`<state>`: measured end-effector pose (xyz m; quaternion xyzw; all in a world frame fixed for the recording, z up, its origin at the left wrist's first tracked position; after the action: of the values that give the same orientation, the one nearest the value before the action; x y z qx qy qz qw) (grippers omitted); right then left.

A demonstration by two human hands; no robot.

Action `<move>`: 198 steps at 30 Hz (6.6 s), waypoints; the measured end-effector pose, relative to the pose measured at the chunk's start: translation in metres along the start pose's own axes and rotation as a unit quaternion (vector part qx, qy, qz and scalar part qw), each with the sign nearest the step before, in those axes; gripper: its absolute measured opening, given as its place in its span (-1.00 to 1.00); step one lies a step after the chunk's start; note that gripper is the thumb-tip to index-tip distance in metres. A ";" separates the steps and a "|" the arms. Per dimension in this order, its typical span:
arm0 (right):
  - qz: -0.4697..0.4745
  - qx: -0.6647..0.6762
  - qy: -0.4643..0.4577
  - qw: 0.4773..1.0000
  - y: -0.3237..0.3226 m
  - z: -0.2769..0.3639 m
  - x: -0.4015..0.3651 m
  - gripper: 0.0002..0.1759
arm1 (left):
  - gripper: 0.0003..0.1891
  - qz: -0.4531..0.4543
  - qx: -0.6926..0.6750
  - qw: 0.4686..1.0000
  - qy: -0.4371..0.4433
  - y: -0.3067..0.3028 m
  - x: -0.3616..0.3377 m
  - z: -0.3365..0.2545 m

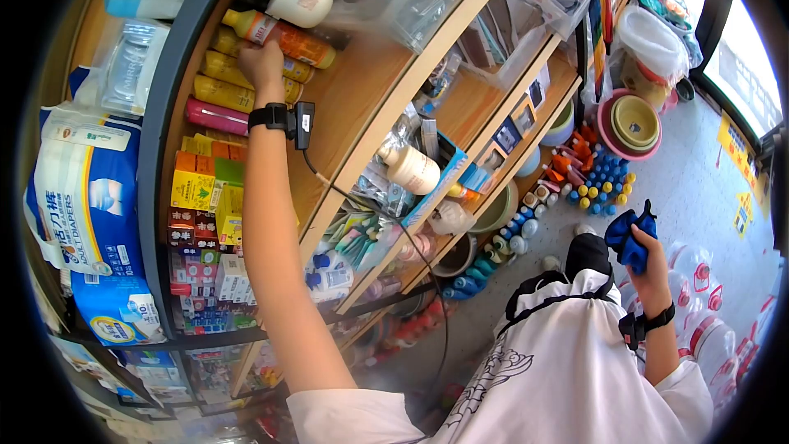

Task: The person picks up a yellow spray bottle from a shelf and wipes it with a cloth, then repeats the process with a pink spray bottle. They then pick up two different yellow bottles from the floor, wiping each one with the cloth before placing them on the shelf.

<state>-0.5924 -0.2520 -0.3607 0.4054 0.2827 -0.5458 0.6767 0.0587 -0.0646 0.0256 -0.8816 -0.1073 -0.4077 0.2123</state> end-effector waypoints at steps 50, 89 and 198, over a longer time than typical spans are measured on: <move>-0.428 0.172 0.175 0.870 -0.382 -0.208 0.432 -0.59 | -0.17 0.605 0.152 0.775 -0.102 0.479 -1.272 0.032; -0.241 0.000 -0.192 0.951 -0.252 0.124 0.196 -0.76 | -0.40 0.560 -0.222 0.792 -0.098 0.230 -0.817 -0.251; 0.314 -0.152 -0.497 0.795 0.092 0.124 -0.114 0.04 | -0.10 0.150 -0.552 0.798 -0.188 0.020 -0.496 -0.289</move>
<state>-0.5382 -0.2934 -0.1813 0.0368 -0.1559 -0.3799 0.9110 -0.4485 -0.2244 -0.1924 -0.9138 0.2318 -0.1871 -0.2760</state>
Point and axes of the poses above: each hand's wrist, its own x-axis towards the middle knuckle, its own y-axis out of the palm, z = x × y, the point moved 6 cm from there along x, towards the middle knuckle, and after that the axes turned 14 degrees about -z, right-handed, at the moved point
